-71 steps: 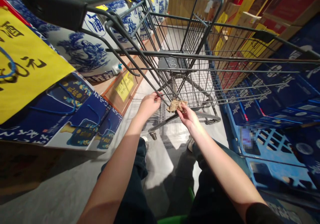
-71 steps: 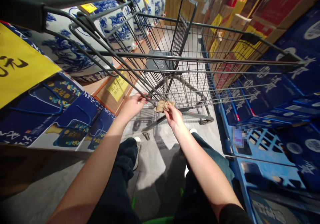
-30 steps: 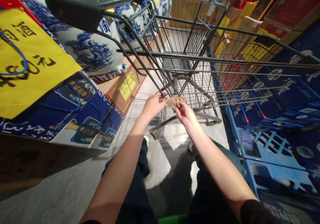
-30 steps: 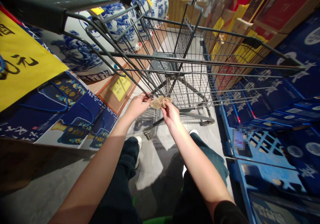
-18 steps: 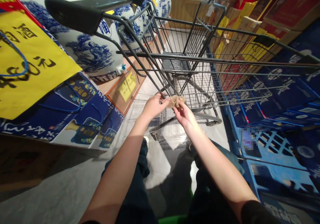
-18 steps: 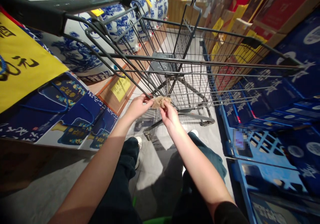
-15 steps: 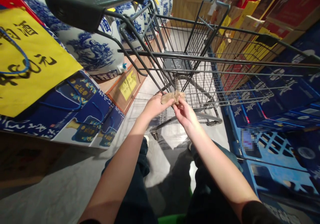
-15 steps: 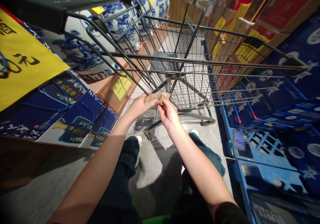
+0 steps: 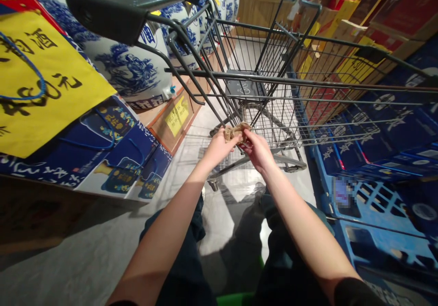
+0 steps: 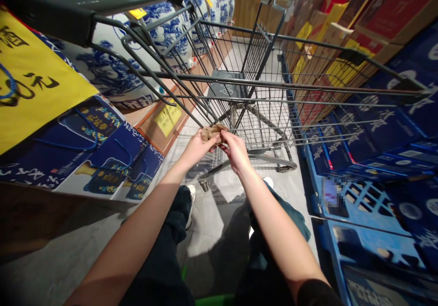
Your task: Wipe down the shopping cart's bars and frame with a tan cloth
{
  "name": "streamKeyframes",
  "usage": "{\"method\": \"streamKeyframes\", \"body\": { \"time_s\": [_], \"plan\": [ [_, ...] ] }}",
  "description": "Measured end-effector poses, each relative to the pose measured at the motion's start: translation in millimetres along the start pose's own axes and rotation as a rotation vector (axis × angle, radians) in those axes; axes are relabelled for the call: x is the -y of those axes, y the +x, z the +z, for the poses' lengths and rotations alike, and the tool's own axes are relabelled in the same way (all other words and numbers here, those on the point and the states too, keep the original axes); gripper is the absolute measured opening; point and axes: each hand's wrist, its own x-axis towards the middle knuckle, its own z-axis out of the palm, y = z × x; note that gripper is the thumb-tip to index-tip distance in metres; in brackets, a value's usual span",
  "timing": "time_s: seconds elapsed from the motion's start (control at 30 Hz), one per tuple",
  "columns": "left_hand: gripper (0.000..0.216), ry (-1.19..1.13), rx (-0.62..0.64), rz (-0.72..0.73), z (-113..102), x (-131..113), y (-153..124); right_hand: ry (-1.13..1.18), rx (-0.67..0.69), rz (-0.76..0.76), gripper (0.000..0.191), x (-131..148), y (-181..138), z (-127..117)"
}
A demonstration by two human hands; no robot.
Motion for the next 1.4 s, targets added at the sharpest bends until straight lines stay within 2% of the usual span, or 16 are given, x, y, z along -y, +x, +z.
{"method": "streamKeyframes", "body": {
  "time_s": [0.07, 0.2, 0.23, 0.3, 0.4, 0.53, 0.63, 0.73, 0.8, 0.87, 0.93, 1.03, 1.13, 1.23, 1.33, 1.4],
  "plan": [
    [0.025, -0.079, 0.003, -0.029, -0.3, 1.9, 1.5, -0.288, 0.012, -0.091, 0.028, 11.6, 2.3, -11.9],
    [0.026, -0.122, -0.049, -0.008, -3.1, 4.3, 2.5, -0.948, -0.195, -0.717, 0.024, 27.9, 1.7, -31.8],
    [0.029, -0.135, -0.057, 0.008, -2.5, 5.4, 2.7, -1.082, -0.224, -0.837, 0.026, 28.9, 1.0, -34.7],
    [0.039, -0.197, -0.05, 0.017, 2.3, 9.1, 3.5, -1.316, -0.206, -0.937, 0.03, 27.0, 0.3, -37.8],
    [0.052, -0.343, -0.055, -0.079, 16.1, 16.7, 5.8, -1.551, -0.168, -0.928, 0.037, 20.9, 1.2, -38.8],
    [0.051, -0.404, -0.1, -0.149, 21.9, 17.3, 9.1, -1.634, -0.174, -0.893, 0.036, 19.3, 3.5, -39.4],
    [0.047, -0.285, -0.134, -0.063, 4.0, 4.6, 9.1, -1.643, -0.184, -0.889, 0.035, 20.9, 4.1, -39.9],
    [0.042, -0.142, -0.22, 0.114, -17.3, -9.4, 6.1, -1.641, -0.18, -0.874, 0.036, 20.3, 4.2, -39.5],
    [0.04, -0.113, -0.3, 0.208, -22.6, -12.8, 3.2, -1.635, -0.172, -0.865, 0.036, 19.1, 4.5, -38.7],
    [0.042, -0.092, -0.335, 0.224, -18.7, -9.4, 0.6, -1.627, -0.169, -0.864, 0.036, 18.3, 4.9, -37.9],
    [0.044, -0.062, -0.299, 0.179, -8.9, -0.6, -0.4, -1.616, -0.17, -0.861, 0.036, 18.0, 5.2, -37.6],
    [0.037, 0.064, -0.163, 0.097, 4.5, 13.0, 1.8, -1.599, -0.169, -0.864, 0.036, 18.1, 5.1, -38.3],
    [0.021, 0.165, -0.088, 0.069, 1.7, 15.8, 5.2, -1.595, -0.163, -0.874, 0.036, 18.2, 5.0, -39.5],
    [0.024, 0.145, -0.221, 0.197, -21.2, 8.0, 7.3, -1.598, -0.158, -0.867, 0.036, 18.2, 5.1, -39.6],
    [0.049, 0.02, -0.485, 0.383, -46.2, 1.0, 11.3, -1.593, -0.161, -0.857, 0.036, 18.2, 5.7, -38.6],
    [0.055, -0.094, -0.632, 0.382, -50.3, 1.5, 15.6, -1.589, -0.166, -0.86, 0.036, 18.0, 6.1, -38.2]
  ]
}}
